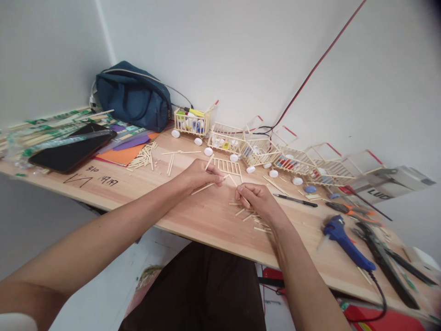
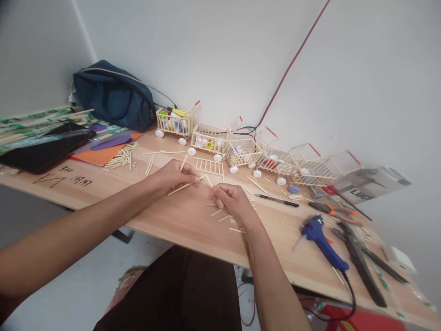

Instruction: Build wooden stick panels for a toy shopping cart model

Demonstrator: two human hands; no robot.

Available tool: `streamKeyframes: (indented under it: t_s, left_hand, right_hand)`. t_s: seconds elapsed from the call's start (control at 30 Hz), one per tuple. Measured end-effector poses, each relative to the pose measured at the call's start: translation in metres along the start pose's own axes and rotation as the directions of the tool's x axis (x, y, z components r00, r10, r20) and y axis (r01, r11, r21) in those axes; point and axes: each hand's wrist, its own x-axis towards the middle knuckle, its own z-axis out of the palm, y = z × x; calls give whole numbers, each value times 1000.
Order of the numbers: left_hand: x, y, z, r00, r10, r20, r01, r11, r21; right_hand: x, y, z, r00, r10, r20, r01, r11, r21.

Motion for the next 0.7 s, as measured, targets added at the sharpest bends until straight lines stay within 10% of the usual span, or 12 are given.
streamKeyframes:
  t_s: [0.7]
  left_hand:
    - [-1,1,0,1000,3,2,-4,1000,16]
  right_hand:
    - [0,1,1,1000,7,-2,-7,1000,14]
